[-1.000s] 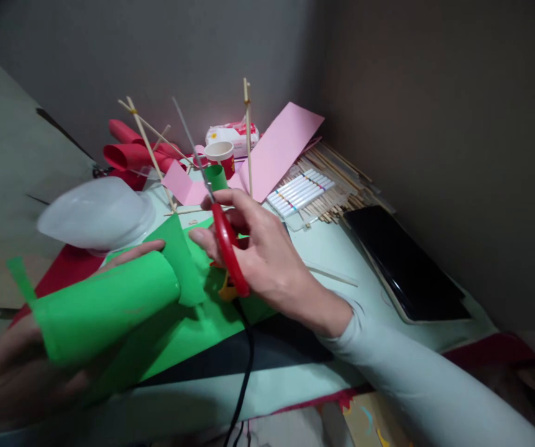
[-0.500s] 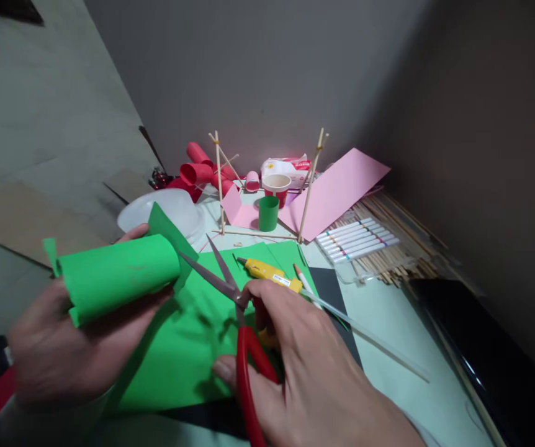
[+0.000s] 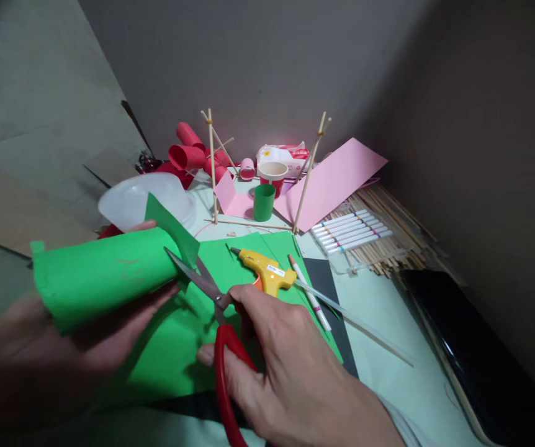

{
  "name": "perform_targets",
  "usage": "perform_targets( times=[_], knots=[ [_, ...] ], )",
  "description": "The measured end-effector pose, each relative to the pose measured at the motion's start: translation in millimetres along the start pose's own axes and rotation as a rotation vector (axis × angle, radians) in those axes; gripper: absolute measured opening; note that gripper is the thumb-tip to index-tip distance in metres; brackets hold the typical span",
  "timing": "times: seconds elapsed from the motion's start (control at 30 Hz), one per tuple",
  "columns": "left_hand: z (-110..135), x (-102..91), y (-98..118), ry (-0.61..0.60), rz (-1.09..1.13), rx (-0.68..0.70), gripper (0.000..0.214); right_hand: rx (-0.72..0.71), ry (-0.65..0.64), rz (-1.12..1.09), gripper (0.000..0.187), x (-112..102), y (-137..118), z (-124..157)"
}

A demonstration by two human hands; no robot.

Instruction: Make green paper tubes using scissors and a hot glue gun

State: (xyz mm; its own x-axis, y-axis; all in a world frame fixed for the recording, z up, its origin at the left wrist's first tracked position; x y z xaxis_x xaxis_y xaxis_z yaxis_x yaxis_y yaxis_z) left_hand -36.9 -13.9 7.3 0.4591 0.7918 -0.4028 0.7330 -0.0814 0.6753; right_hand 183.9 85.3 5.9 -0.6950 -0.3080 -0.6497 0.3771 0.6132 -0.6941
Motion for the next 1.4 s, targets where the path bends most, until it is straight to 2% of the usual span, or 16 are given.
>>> perform_targets(
  times=[0.1, 0.17, 0.33, 0.43, 0.53, 0.57, 0.7, 0.8, 1.0, 1.13, 1.2, 1.3, 1.4],
  knots=[
    [6.7, 5.6, -3.5, -0.178, -0.18, 0.165, 0.042, -0.027, -0.012, -0.022, 0.018, -0.4, 0.6, 1.3],
    [7.8, 3.8, -5.7, -0.205, -0.19, 0.184, 0.045, -0.04, -0.014, -0.028, 0.019, -0.9, 1.0, 2.2],
    [4.0, 8.8, 7.4, -0.185, -0.101, 0.106, 0.05, -0.106, 0.014, 0.009, 0.017, -2.1, -2.3, 2.1],
    [5.2, 13.5, 18.2, -0.064, -0.082, 0.048, 0.063, -0.142, 0.024, 0.051, 0.016, -1.7, -5.2, 1.2],
    [9.3, 12.1, 19.2, 0.041, -0.099, 0.035, 0.071, -0.167, 0.039, 0.081, 0.013, -2.3, -6.7, 1.6],
    [10.2, 11.9, 17.0, 0.026, -0.106, 0.046, 0.069, -0.177, 0.042, 0.083, 0.013, -2.6, -7.0, 1.9],
    [9.0, 11.4, 2.4, -0.166, -0.11, 0.079, 0.058, -0.216, 0.059, 0.088, 0.014, -3.9, -7.6, 2.8],
    [6.9, 10.9, -0.5, -0.191, -0.11, 0.065, 0.056, -0.238, 0.073, 0.107, 0.016, -3.7, -7.4, 2.8],
    [10.4, 14.9, 16.2, 0.03, -0.053, -0.02, 0.071, -0.216, 0.054, 0.115, 0.021, -1.2, -5.5, 5.2],
    [11.2, 15.0, 22.9, 0.106, -0.003, -0.053, 0.063, -0.154, 0.007, 0.091, 0.016, 0.1, -1.1, 4.7],
    [10.2, 15.1, 22.7, 0.091, 0.043, -0.069, 0.056, -0.111, -0.036, 0.059, 0.017, 2.3, 2.0, 3.6],
    [10.4, 18.6, 20.0, -0.035, 0.03, -0.028, 0.044, -0.054, -0.077, 0.037, 0.024, 5.4, 6.1, 2.0],
    [12.6, 16.3, 11.4, -0.082, 0.003, 0.019, 0.048, -0.027, -0.091, 0.024, 0.026, 6.6, 8.2, 1.1]
  ],
)
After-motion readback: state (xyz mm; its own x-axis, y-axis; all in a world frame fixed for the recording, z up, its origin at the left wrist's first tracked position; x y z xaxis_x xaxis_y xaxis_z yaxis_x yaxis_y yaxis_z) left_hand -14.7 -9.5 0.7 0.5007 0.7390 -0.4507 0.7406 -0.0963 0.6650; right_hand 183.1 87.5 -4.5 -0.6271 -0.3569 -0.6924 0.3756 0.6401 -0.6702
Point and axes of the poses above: each hand's wrist, its own z-axis away from the middle knuckle, its own x-axis out of the palm, y = z × x, the point moved 6 cm from there along -z, towards the middle knuckle, and after that the axes turned 12 degrees about y, right-handed, at the moved point
